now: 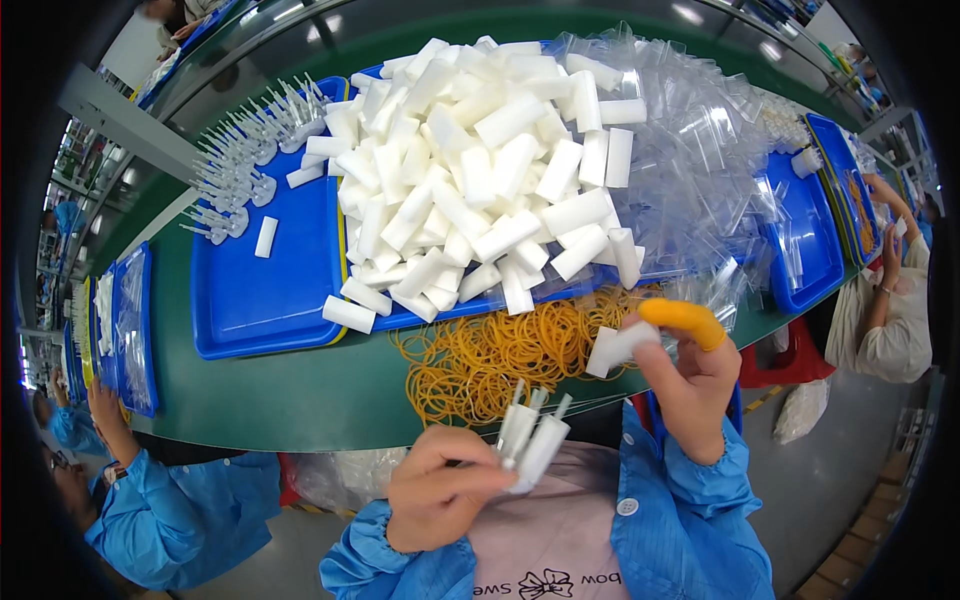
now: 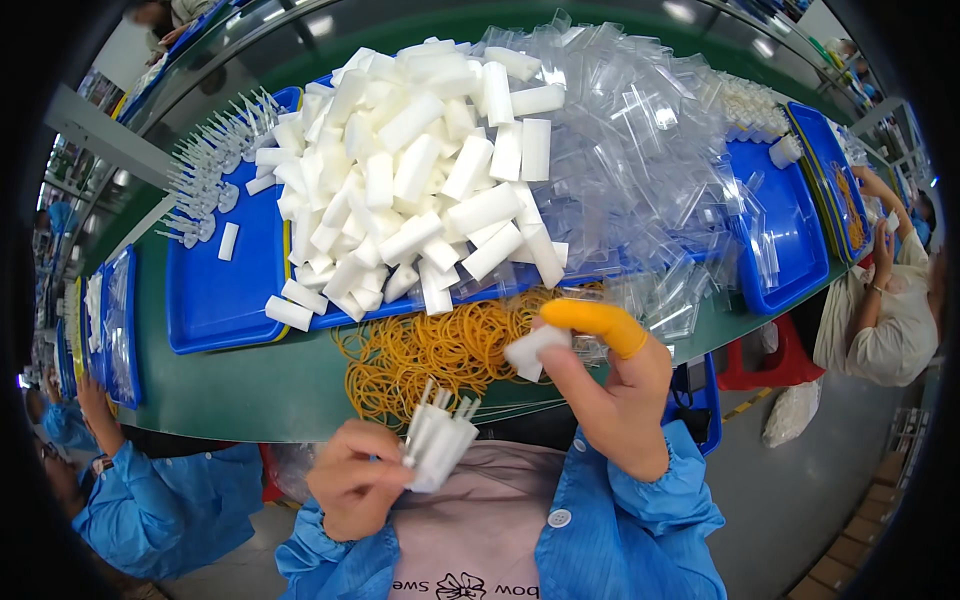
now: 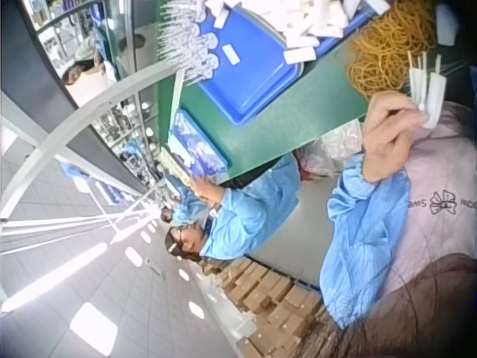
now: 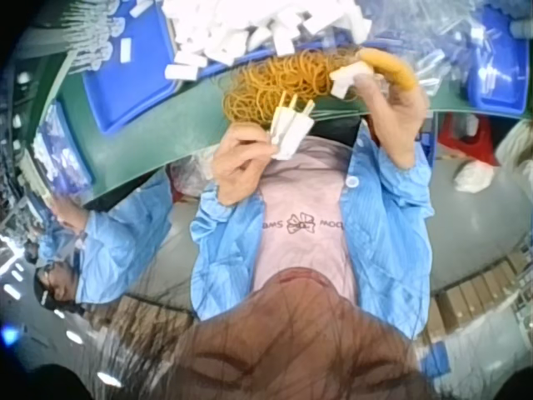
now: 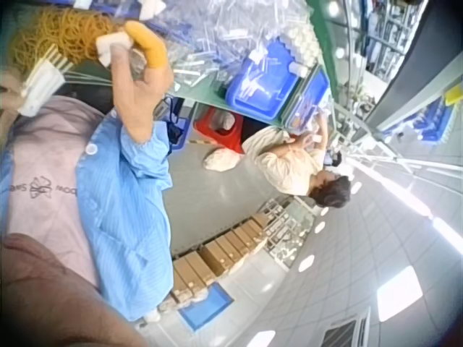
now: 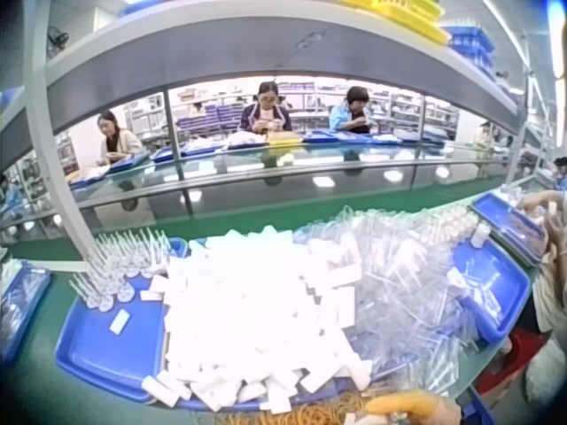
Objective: The person assembles small white plastic components by inserting them into clear plastic tubes and securing them with yellow rubber bands. They use a yellow-handled tool to manipulate the parts and a pair of scissors to trim the rubber bands. The person also refills a tray of white components from a large plastic bag.
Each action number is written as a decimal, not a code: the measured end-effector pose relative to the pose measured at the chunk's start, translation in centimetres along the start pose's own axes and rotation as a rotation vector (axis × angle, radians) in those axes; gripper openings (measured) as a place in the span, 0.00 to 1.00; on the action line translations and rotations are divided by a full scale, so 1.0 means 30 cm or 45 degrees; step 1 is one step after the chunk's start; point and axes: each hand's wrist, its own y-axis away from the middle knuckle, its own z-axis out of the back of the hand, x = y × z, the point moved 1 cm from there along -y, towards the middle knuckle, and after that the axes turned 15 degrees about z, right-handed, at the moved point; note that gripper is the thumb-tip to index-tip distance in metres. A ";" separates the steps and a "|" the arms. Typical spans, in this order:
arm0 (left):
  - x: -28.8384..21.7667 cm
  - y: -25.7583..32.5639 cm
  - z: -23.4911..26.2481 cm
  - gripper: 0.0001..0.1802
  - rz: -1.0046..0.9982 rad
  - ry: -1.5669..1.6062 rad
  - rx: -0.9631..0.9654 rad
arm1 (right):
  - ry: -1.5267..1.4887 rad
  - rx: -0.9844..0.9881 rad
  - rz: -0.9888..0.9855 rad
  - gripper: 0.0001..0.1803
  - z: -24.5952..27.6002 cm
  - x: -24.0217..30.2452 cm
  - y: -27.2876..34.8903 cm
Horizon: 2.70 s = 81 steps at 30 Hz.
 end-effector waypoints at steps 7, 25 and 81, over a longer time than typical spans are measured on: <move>-0.029 -0.005 -0.026 0.22 -0.161 -0.090 0.059 | -0.888 -0.053 -0.390 0.18 -0.039 0.003 0.052; -0.039 0.014 -0.016 0.21 -0.262 -0.357 -0.048 | -0.497 0.394 -0.011 0.09 -0.052 0.014 0.032; -0.060 0.015 -0.030 0.18 -0.586 -0.535 0.066 | -0.774 0.319 -0.393 0.07 0.000 0.012 0.028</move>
